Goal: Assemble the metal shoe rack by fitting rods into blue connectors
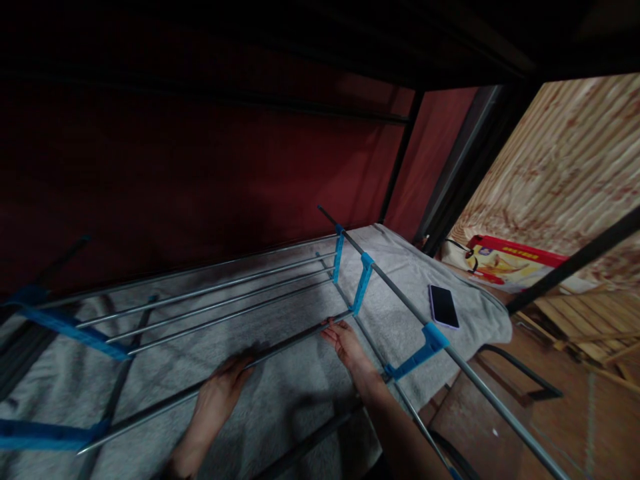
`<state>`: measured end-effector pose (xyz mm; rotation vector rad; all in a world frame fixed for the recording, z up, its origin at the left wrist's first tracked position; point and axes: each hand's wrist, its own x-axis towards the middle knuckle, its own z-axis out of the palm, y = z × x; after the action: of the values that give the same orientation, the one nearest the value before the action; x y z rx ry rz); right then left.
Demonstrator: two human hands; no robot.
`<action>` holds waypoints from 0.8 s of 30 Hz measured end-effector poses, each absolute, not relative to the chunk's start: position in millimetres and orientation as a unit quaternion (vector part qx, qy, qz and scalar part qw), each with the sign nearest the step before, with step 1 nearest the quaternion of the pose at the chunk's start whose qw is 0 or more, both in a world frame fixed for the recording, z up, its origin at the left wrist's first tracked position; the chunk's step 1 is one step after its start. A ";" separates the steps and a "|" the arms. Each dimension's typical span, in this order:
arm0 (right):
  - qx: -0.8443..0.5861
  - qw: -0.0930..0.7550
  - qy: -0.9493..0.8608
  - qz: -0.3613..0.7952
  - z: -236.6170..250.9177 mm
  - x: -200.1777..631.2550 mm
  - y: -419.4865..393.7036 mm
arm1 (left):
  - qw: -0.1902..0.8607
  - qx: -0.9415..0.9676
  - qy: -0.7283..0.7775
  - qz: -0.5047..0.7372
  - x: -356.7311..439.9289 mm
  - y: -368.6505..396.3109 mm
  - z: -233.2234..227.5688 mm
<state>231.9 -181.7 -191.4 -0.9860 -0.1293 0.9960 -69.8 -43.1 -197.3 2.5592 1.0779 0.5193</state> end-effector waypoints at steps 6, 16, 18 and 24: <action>-0.456 0.758 -0.064 0.462 -192.6 231.4 -181.0 | 0.163 0.894 0.374 0.185 -66.9 -46.6 -193.2; -0.477 0.746 -0.068 0.460 -190.8 228.2 -182.9 | 0.176 0.888 0.406 0.122 -62.2 -52.8 -190.7; -0.497 0.735 -0.073 0.456 -191.0 227.9 -182.4 | 0.181 0.887 0.409 0.118 -59.7 -56.1 -186.4; -0.541 0.687 -0.103 0.474 -204.9 235.2 -188.9 | 0.186 0.881 0.425 0.092 -50.8 -81.2 -168.2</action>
<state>235.2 -188.9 -204.9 -1.2109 -0.2303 1.0612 -50.8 -81.2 -168.2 2.4817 1.1987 0.2595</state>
